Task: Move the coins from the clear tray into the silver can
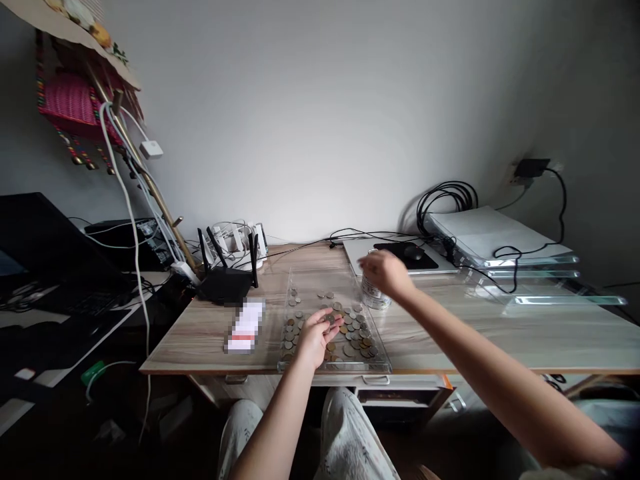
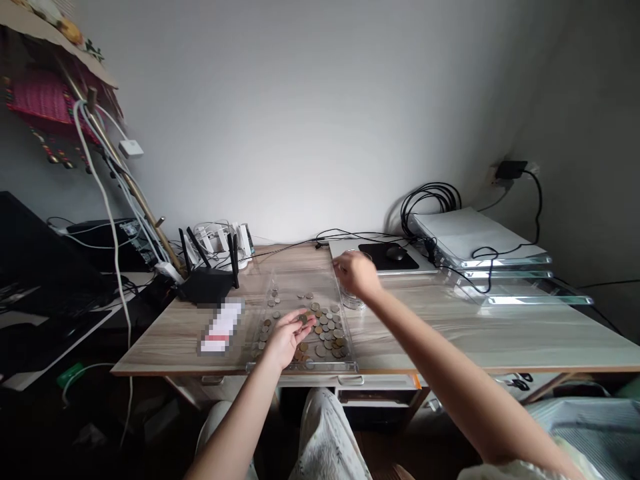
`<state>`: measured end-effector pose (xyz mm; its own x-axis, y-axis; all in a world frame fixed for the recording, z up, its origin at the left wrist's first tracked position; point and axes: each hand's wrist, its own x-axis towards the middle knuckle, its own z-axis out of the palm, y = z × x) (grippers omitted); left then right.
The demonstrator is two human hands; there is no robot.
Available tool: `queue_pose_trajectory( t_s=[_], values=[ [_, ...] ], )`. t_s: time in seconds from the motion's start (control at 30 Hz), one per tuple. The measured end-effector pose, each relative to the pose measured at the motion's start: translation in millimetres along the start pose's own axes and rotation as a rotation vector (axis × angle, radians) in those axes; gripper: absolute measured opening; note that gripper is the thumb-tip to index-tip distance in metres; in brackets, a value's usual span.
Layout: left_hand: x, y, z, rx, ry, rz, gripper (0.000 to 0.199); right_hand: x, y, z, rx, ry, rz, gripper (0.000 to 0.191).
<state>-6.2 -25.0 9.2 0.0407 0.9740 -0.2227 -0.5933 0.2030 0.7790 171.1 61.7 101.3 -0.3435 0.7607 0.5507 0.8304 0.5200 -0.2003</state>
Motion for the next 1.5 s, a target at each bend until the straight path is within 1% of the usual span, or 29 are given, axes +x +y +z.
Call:
queue_pose_trajectory(
  t_s=[0.07,0.13,0.2,0.3,0.37,0.43,0.47,0.5,0.57,0.63,0.67,0.7,0.73,0.77,0.83,0.9,0.93,0.97,1.0,1.07,1.1,1.13,1.17,1.27,1.3,1.33,1.37,1.43,1.5],
  values=[
    [-0.5,0.2,1.1,-0.03,0.012,0.016,0.029,-16.5,-29.1,16.0,0.189,-0.224,-0.163,0.026],
    [-0.6,0.6,2.0,-0.074,0.033,0.04,0.031,-29.6,-49.4,33.3,0.294,-0.364,-0.276,0.024],
    [-0.6,1.0,2.3,-0.124,0.058,0.058,0.032,-35.8,-58.1,47.5,0.322,-0.386,-0.319,0.021],
    [0.1,0.7,0.9,-0.169,0.09,0.025,0.032,-32.7,-56.4,57.1,0.348,-0.408,-0.333,0.018],
    [0.5,0.1,-0.8,-0.185,0.097,-0.002,0.031,-25.1,-51.2,54.6,0.405,-0.484,-0.343,0.015],
    [0.5,0.0,-2.4,-0.202,0.064,-0.023,0.027,-14.5,-43.3,45.3,0.481,-0.522,-0.329,0.011],
    [0.1,0.3,-2.9,-0.213,0.042,-0.03,0.024,-8.4,-37.5,38.8,0.506,-0.493,-0.309,0.011],
    [-0.4,1.0,-3.1,-0.223,0.024,-0.037,0.024,-2.0,-30.1,31.6,0.513,-0.422,-0.273,0.011],
    [-1.7,2.8,-2.9,-0.241,0.011,-0.048,0.028,10.1,-10.5,17.0,0.45,-0.173,-0.151,0.015],
    [-3.1,4.6,-2.1,-0.248,0.014,-0.057,0.032,19.3,13.0,5.6,0.3,0.097,-0.001,0.016],
    [-3.7,5.2,-1.7,-0.244,0.014,-0.067,0.033,22.2,24.8,1.9,0.222,0.189,0.062,0.016],
    [-4.3,5.5,-1.4,-0.239,0.014,-0.076,0.034,24.0,36.0,-0.4,0.156,0.235,0.103,0.015],
    [-4.7,5.6,-1.2,-0.233,0.012,-0.086,0.034,24.7,46.1,-1.6,0.113,0.24,0.122,0.014],
    [-5.0,5.6,-1.2,-0.229,0.008,-0.092,0.034,24.7,55.1,-2.0,0.095,0.214,0.127,0.013],
    [-5.5,5.2,-1.6,-0.225,-0.013,-0.093,0.033,23.1,69.0,-2.2,0.118,0.116,0.128,0.013],
    [-5.6,5.2,-2.1,-0.218,-0.043,-0.086,0.033,20.7,76.4,-3.8,0.17,0.029,0.158,0.014],
    [-5.6,5.4,-2.3,-0.213,-0.052,-0.085,0.034,19.4,77.0,-5.2,0.187,0.019,0.172,0.015],
    [-5.4,5.7,-2.3,-0.213,-0.056,-0.086,0.034,18.0,74.9,-6.7,0.193,0.047,0.176,0.016],
    [-5.3,6.1,-2.2,-0.219,-0.053,-0.09,0.034,16.4,70.0,-7.8,0.192,0.115,0.168,0.018],
    [-4.9,7.1,-1.9,-0.257,-0.031,-0.095,0.034,11.9,51.0,-6.9,0.204,0.277,0.105,0.022],
    [-4.8,7.6,-1.8,-0.283,-0.013,-0.097,0.035,8.8,37.5,-4.3,0.234,0.303,0.049,0.023],
    [-4.7,8.0,-1.8,-0.311,0.007,-0.098,0.035,5.1,22.3,0.0,0.283,0.26,-0.024,0.024],
    [-4.8,8.3,-1.9,-0.338,0.026,-0.098,0.035,0.7,6.3,5.7,0.341,0.152,-0.116,0.024],
    [-5.3,8.3,-3.2,-0.401,0.048,-0.051,0.034,-13.5,-37.3,26.6,0.465,-0.289,-0.406,0.02],
    [-5.3,8.1,-4.0,-0.411,0.041,-0.027,0.034,-17.7,-48.1,33.1,0.473,-0.387,-0.461,0.018],
    [-5.3,7.8,-4.7,-0.415,0.032,-0.007,0.034,-21.3,-56.3,38.7,0.47,-0.445,-0.489,0.016],
    [-5.1,7.5,-5.5,-0.413,0.024,0.008,0.035,-23.8,-62.0,42.8,0.464,-0.471,-0.496,0.014],
    [-4.8,7.2,-6.5,-0.4,0.015,0.01,0.036,-25.3,-65.6,45.9,0.466,-0.467,-0.492,0.012],
    [-4.8,7.3,-6.5,-0.378,0.017,-0.013,0.036,-20.8,-58.8,40.6,0.502,-0.424,-0.476,0.013]
  ],
)
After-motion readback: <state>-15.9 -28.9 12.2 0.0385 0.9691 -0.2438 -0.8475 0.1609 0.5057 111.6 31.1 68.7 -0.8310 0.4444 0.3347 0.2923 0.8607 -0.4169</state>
